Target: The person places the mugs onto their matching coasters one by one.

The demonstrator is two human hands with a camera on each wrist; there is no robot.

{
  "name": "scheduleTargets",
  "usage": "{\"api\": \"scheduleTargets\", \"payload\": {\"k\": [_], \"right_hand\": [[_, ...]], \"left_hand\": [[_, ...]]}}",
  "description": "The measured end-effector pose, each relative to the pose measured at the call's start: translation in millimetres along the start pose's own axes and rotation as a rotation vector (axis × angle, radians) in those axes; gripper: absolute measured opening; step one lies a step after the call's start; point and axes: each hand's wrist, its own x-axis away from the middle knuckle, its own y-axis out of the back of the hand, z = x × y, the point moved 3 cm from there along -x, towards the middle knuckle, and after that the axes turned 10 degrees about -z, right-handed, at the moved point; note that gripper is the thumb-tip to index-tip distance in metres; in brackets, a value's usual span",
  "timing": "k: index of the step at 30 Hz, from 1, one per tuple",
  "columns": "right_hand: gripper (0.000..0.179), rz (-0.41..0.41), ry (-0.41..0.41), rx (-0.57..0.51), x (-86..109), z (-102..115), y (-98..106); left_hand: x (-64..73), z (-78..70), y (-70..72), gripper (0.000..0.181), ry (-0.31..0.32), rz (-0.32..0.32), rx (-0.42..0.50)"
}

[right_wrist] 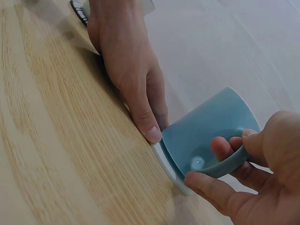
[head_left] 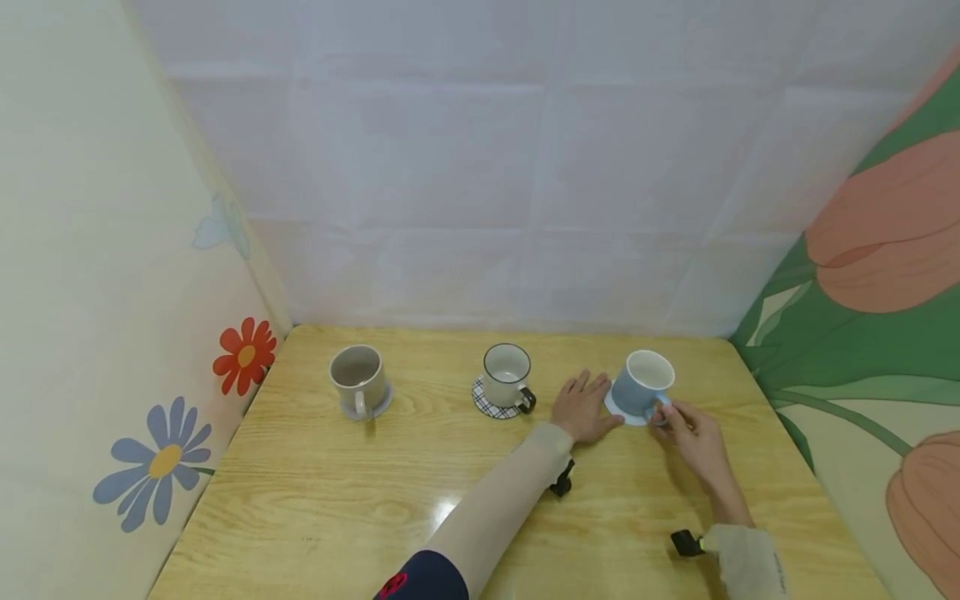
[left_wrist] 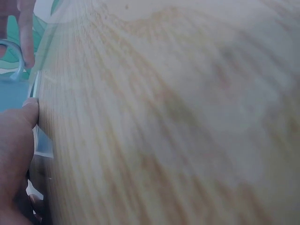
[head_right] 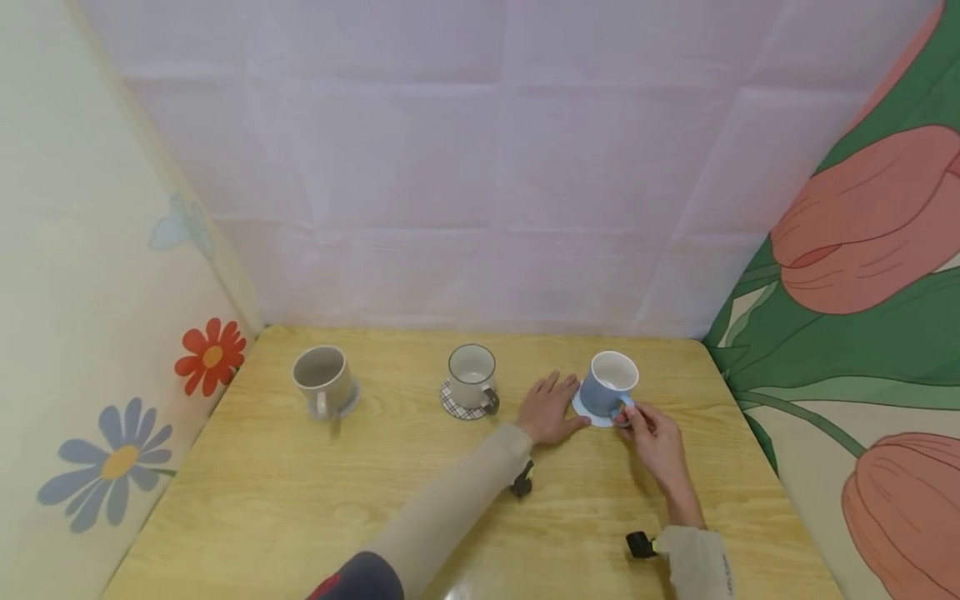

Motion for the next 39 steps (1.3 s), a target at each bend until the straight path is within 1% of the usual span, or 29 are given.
{"api": "scheduleTargets", "payload": {"k": [8,13,19,24,28,33,37,39], "right_hand": [[0.038,-0.002,0.001,-0.021,2.0,2.9,-1.1],[0.037,-0.010,0.006,-0.019,-0.2,0.6,-1.8],[0.037,-0.011,0.002,-0.020,-0.9,-1.7,-2.5],[0.037,0.007,-0.013,-0.016,-0.5,-3.4,-2.5],[0.037,0.009,-0.017,0.007,-0.3,-3.6,-1.7],[0.039,0.012,-0.016,0.063,-0.8,-2.8,-2.3],[0.040,0.016,-0.025,0.077,-1.3,-1.8,-3.5],[0.040,0.018,-0.025,0.089,-1.2,-1.9,-3.2]], "left_hand": [[1.3,-1.4,4.7,0.082,0.003,-0.005,0.003],[0.4,-0.2,4.0,0.082,0.002,-0.001,-0.010],[1.2,-0.6,6.1,0.082,0.009,0.020,0.018],[1.0,0.2,3.4,0.082,0.003,0.008,0.016],[0.1,0.7,0.7,0.082,-0.002,-0.003,0.014],[-1.0,1.3,2.3,0.082,-0.004,-0.015,0.016],[0.0,1.5,2.8,0.082,-0.009,-0.018,0.002],[0.8,0.8,2.7,0.082,-0.007,-0.014,0.010]]}}
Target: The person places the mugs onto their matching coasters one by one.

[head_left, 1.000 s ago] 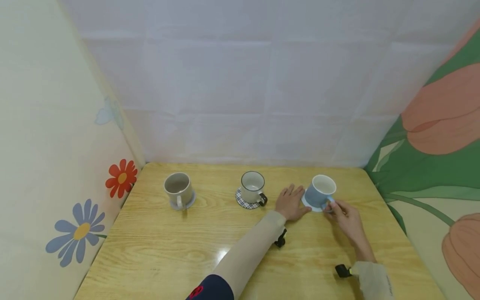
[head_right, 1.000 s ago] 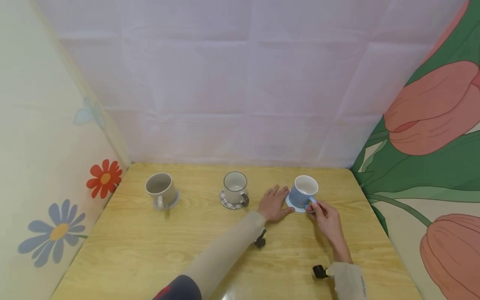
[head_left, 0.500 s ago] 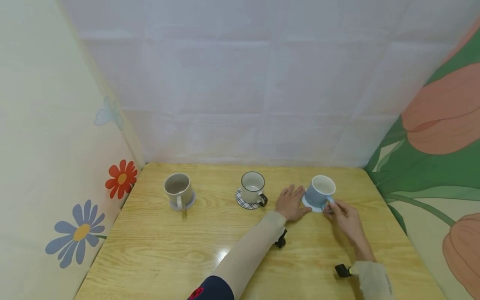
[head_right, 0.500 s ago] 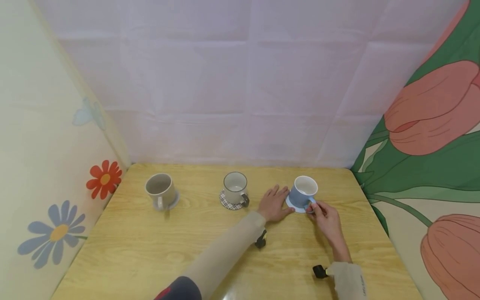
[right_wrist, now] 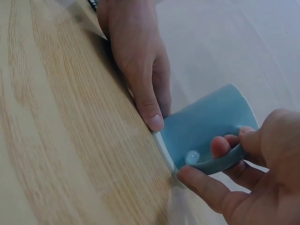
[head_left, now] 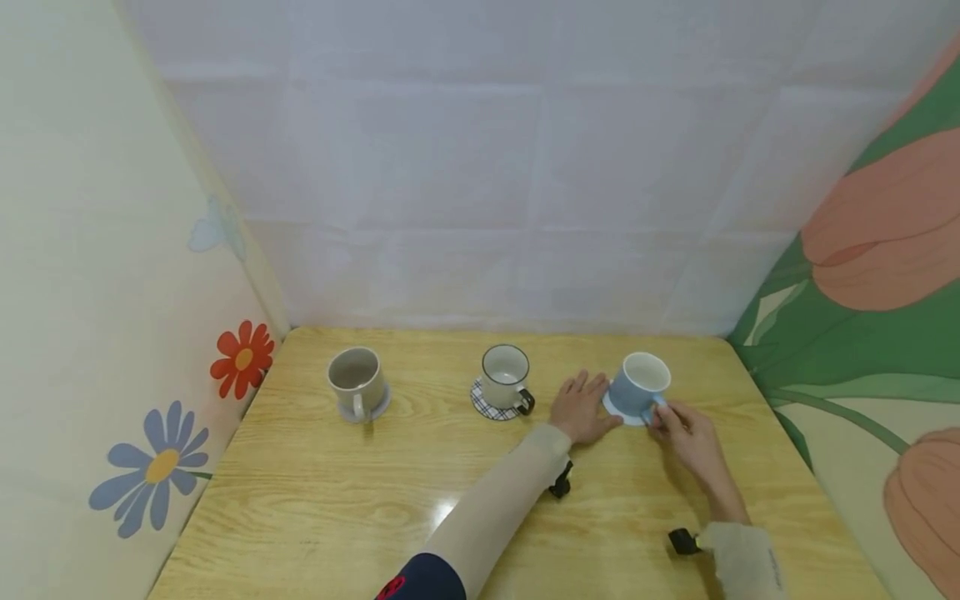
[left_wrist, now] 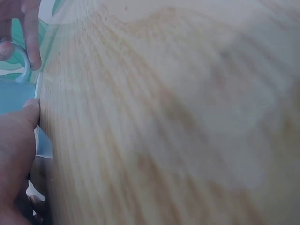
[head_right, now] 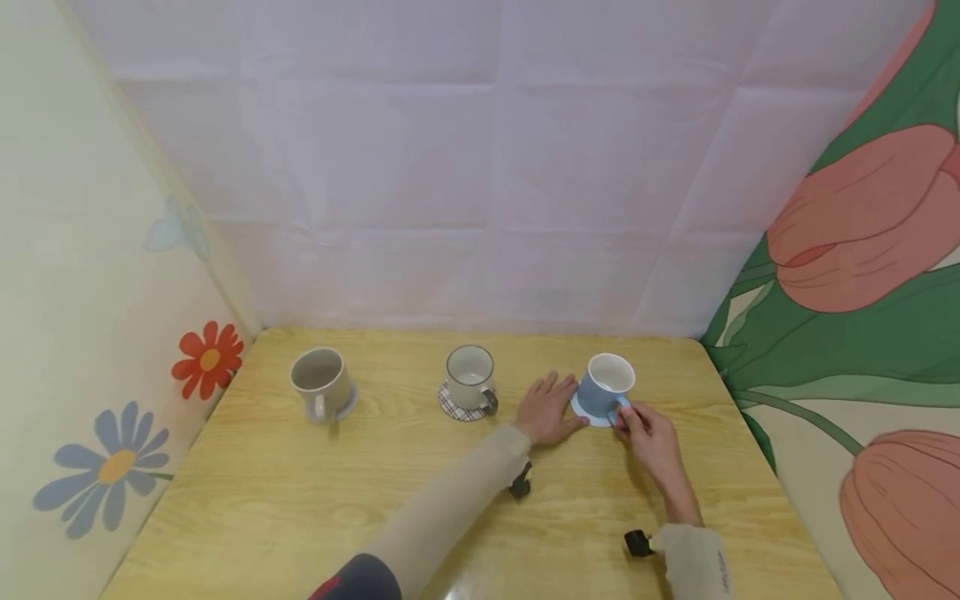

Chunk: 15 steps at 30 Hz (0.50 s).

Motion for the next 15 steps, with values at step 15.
{"api": "scheduleTargets", "payload": {"k": [15], "right_hand": [[0.046,0.049,-0.040,0.108,-1.3,-1.2,5.2]], "left_hand": [[1.2,-0.4,-4.0,0.081,0.016,-0.038,0.021]]}}
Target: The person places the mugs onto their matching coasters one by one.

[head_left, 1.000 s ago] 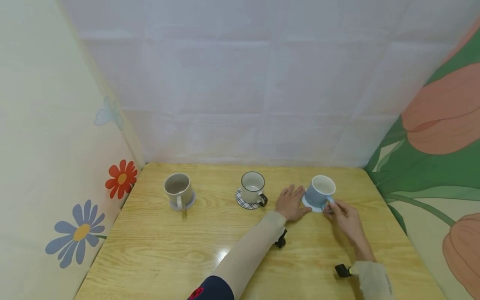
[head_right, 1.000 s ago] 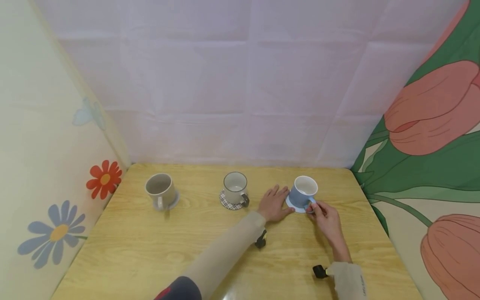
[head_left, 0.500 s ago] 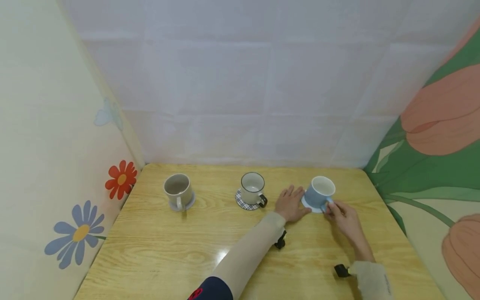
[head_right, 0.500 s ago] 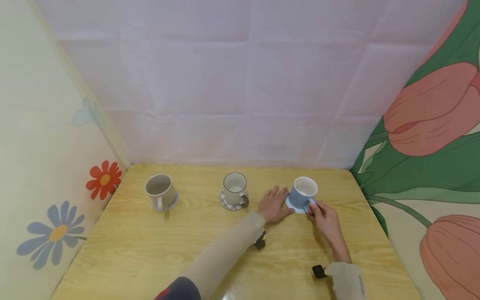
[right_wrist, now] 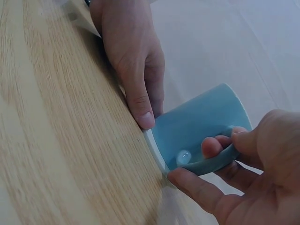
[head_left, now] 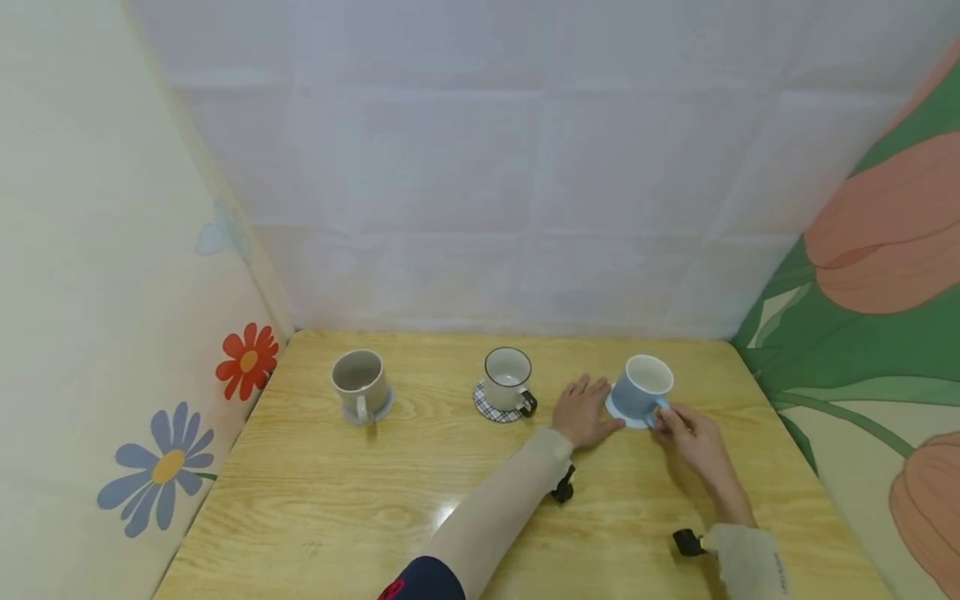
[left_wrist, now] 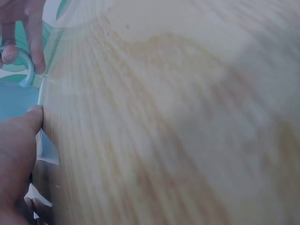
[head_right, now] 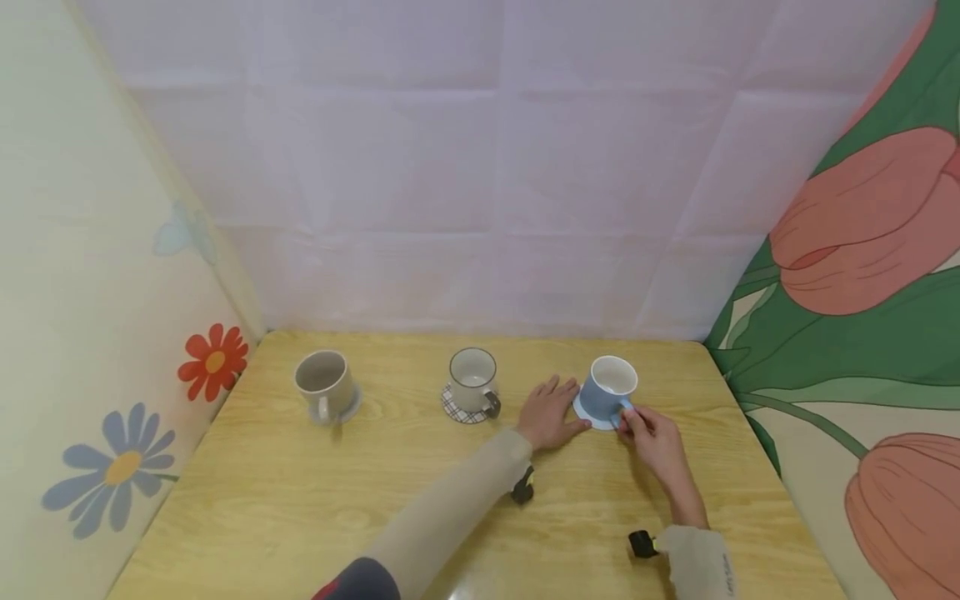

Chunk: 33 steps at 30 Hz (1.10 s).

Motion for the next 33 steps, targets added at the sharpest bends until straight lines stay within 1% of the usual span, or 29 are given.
{"api": "scheduleTargets", "payload": {"k": [4,6,11,15,16,18,19,20,23,26,27,29,33], "right_hand": [[0.044,-0.010,0.004,0.038,0.5,2,-1],[0.044,-0.013,0.009,0.039,0.8,3,-2],[0.046,-0.019,0.013,0.000,0.8,2,-2],[0.045,-0.042,0.010,-0.038,2.0,1,-2],[0.044,-0.053,0.008,-0.052,2.1,1,-2],[0.043,-0.068,-0.001,-0.086,2.5,0,-4],[0.042,-0.077,0.000,-0.096,2.1,0,-5],[0.041,-0.087,0.000,-0.103,1.7,0,-6],[0.039,-0.104,0.008,-0.079,1.6,0,-8],[0.039,-0.116,0.015,-0.029,3.0,-1,-7],[0.039,-0.117,0.017,-0.022,3.3,-1,-7],[0.039,-0.119,0.022,-0.019,4.0,-1,-6],[0.037,-0.109,0.058,0.005,4.7,1,-5]], "left_hand": [[2.1,1.6,0.9,0.080,-0.001,-0.003,0.012],[3.3,2.4,1.8,0.080,0.001,-0.006,0.007],[5.5,1.5,4.1,0.079,-0.013,-0.008,-0.047],[4.8,-0.3,5.8,0.078,-0.036,0.003,-0.078],[4.9,-0.2,6.9,0.078,-0.041,0.008,-0.086],[6.4,-0.2,12.7,0.077,-0.045,0.043,-0.095],[7.5,0.3,16.5,0.076,-0.048,0.061,-0.103],[9.2,-0.3,23.4,0.076,-0.045,0.096,-0.101],[17.8,-5.2,54.6,0.073,-0.021,0.205,-0.068],[26.4,-11.0,84.3,0.068,-0.014,0.260,-0.037],[29.1,-12.4,92.0,0.066,-0.015,0.263,-0.034],[33.0,-13.7,100.4,0.060,-0.022,0.255,-0.050],[40.0,-13.3,108.9,0.055,-0.042,0.243,-0.116]]}}
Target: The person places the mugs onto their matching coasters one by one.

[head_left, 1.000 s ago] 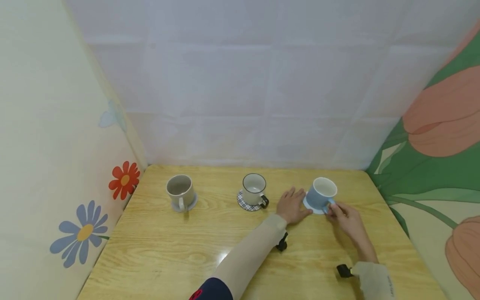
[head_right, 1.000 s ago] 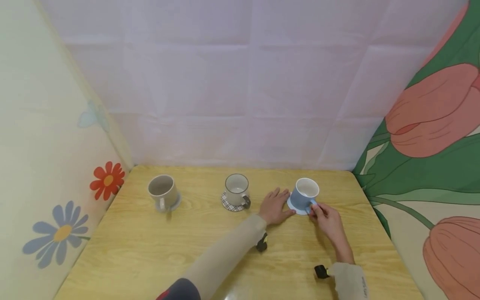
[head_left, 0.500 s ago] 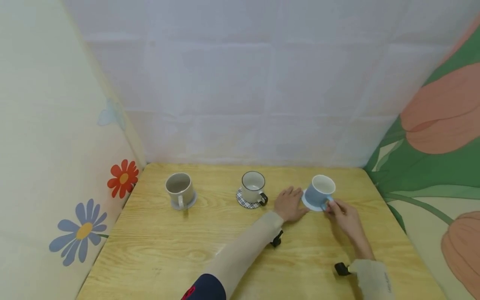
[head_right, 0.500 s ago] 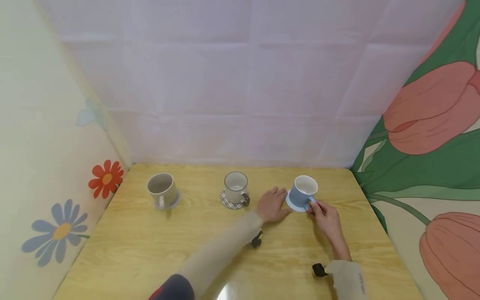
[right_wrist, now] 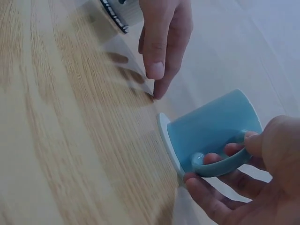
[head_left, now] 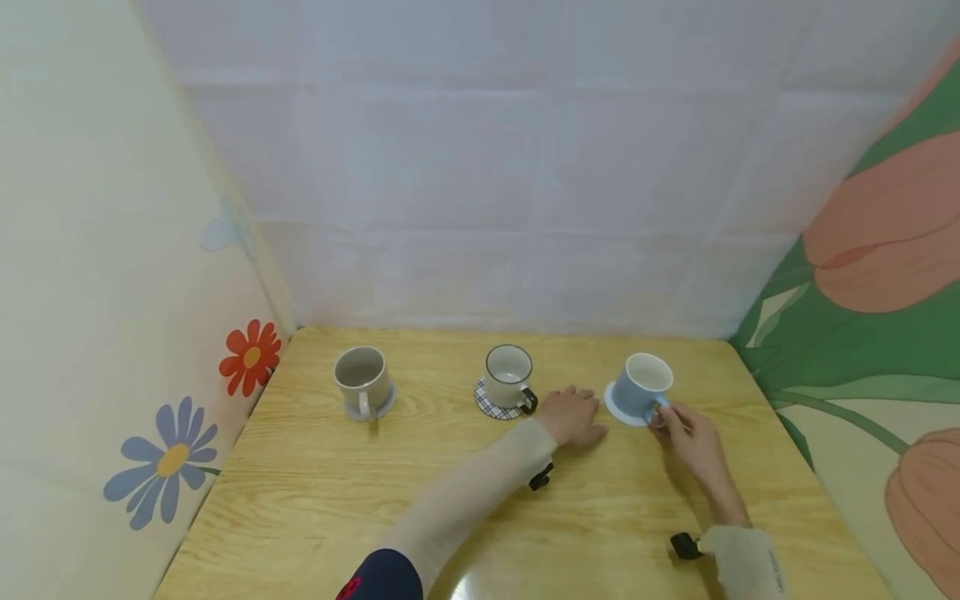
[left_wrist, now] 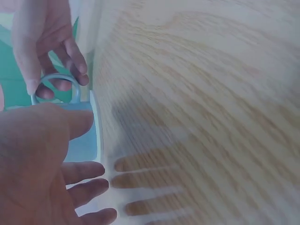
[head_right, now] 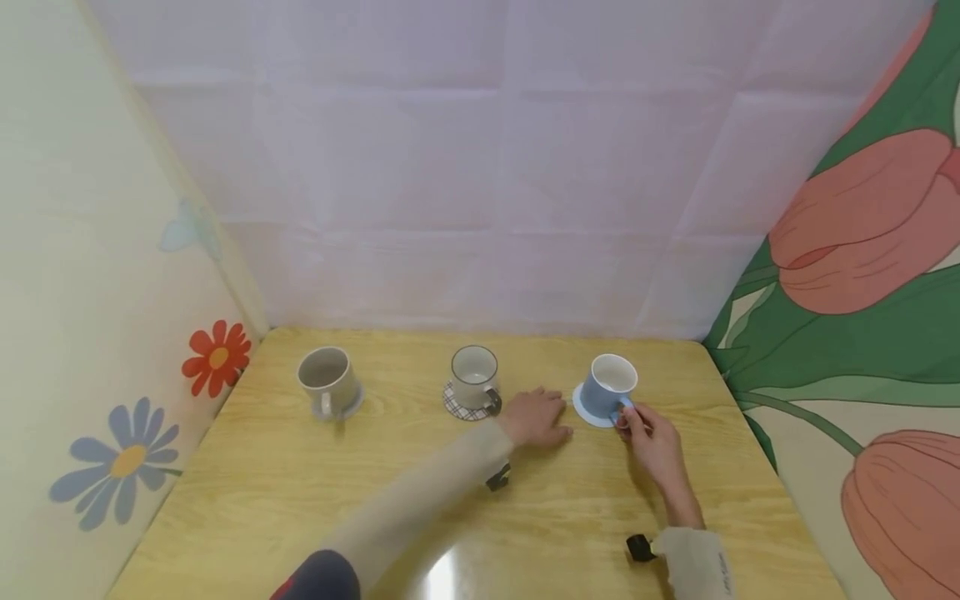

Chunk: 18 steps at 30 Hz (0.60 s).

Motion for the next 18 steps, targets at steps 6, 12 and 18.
{"api": "scheduleTargets", "payload": {"k": [6,12,18], "right_hand": [[0.038,0.006,0.055,0.165,1.4,2,3],[0.040,0.017,0.097,0.185,-0.1,7,5],[0.047,0.079,0.151,0.198,0.0,16,9]], "left_hand": [[5.1,2.1,0.6,0.057,-0.034,-0.045,-0.080],[8.9,5.3,7.2,0.059,-0.076,-0.100,-0.097],[18.6,16.3,24.6,0.063,-0.094,-0.170,-0.088]]}}
